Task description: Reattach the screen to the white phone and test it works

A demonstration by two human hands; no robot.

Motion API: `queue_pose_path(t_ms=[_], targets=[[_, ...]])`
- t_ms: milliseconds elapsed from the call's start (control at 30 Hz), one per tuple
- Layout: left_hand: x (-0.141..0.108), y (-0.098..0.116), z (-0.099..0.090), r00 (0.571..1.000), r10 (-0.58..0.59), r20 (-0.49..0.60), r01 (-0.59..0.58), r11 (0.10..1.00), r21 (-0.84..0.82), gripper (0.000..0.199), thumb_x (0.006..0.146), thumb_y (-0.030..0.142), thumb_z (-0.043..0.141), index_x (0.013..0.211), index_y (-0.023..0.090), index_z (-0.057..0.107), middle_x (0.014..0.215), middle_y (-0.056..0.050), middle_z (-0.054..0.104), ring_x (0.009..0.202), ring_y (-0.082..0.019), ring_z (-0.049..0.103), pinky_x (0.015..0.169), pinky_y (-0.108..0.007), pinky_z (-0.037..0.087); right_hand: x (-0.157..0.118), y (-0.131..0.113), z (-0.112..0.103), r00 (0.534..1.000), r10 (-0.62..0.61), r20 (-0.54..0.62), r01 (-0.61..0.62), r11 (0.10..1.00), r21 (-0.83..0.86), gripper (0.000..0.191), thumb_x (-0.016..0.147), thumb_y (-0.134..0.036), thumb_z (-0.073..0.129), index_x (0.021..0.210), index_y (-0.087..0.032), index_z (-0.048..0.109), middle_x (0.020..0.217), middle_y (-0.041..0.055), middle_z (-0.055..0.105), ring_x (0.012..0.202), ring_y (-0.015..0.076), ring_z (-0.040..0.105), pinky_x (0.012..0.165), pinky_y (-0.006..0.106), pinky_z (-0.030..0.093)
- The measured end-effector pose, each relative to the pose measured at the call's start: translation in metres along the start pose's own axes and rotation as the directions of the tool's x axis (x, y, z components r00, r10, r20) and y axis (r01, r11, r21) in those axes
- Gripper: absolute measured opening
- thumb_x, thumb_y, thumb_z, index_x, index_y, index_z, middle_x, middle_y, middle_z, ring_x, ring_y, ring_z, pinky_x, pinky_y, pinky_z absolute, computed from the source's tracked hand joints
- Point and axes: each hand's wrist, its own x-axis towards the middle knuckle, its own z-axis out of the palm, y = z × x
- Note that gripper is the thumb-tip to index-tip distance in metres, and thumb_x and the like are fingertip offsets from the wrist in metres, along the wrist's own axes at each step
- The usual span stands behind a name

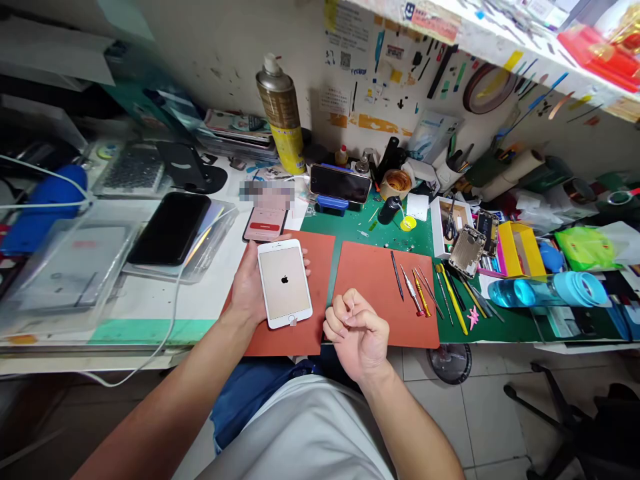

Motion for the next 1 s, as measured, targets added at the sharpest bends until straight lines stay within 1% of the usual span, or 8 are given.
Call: queue_pose_path(t_ms=[267,467,767,900,1000], targets=[[-0.0016,0.0,0.0006,1.0,-0.001,0.0,0.001,1.0,0.004,0.053,0.098,0.062,0.053,0.126,0.019,0.067,0.111,-0.014,0.076,0.091,-0.029,0.076,0.081,-0.045,0.062,-0.0018,0.0022,-0.0003,1.0,-0.012,0.024,0.012,1.0,0.001,0.02,0.065,-0.013,0.059,0.078,-0.022,0.045,0.065,-0.0056,0.029,0.052,0.0103,0.021,0.05,0.027,0.018],[-0.0018,0.0015,0.0027,0.999,-0.027,-0.046,0.027,1.0,-0.001,0.053,0.099,0.062,0.05,0.126,0.019,0.067,0.11,-0.015,0.077,0.089,-0.03,0.076,0.078,-0.045,0.063,-0.0013,0.0025,-0.0011,0.999,-0.034,0.016,0.035,0.997,-0.064,0.021,0.066,-0.013,0.059,0.077,-0.023,0.044,0.064,-0.0062,0.027,0.052,0.0106,0.021,0.049,0.027,0.017],[-0.0019,0.0009,0.001,0.999,-0.021,-0.025,0.021,1.0,-0.003,0.053,0.099,0.062,0.052,0.126,0.02,0.068,0.111,-0.014,0.076,0.09,-0.03,0.076,0.08,-0.045,0.062,-0.0041,0.0032,0.001,0.996,-0.09,0.029,0.093,0.987,-0.132,0.022,0.064,-0.016,0.06,0.077,-0.023,0.044,0.065,-0.0053,0.033,0.054,0.0113,0.026,0.052,0.027,0.018],[-0.0015,0.0005,0.0003,0.999,-0.018,-0.026,0.017,1.0,-0.014,0.053,0.099,0.062,0.051,0.124,0.019,0.069,0.11,-0.015,0.077,0.09,-0.03,0.076,0.08,-0.045,0.062,-0.0058,0.002,0.0013,0.994,-0.104,0.02,0.106,0.98,-0.169,0.023,0.066,-0.017,0.062,0.077,-0.023,0.043,0.065,-0.0058,0.032,0.054,0.0116,0.026,0.052,0.028,0.018],[-0.0016,0.0003,0.0004,0.999,-0.02,-0.037,0.019,1.0,-0.013,0.054,0.099,0.062,0.051,0.127,0.02,0.068,0.11,-0.014,0.077,0.09,-0.03,0.077,0.08,-0.045,0.063,-0.0065,0.0016,0.0012,0.994,-0.103,0.026,0.106,0.978,-0.178,0.023,0.067,-0.017,0.062,0.078,-0.024,0.042,0.064,-0.0063,0.031,0.053,0.0113,0.025,0.052,0.028,0.019]])
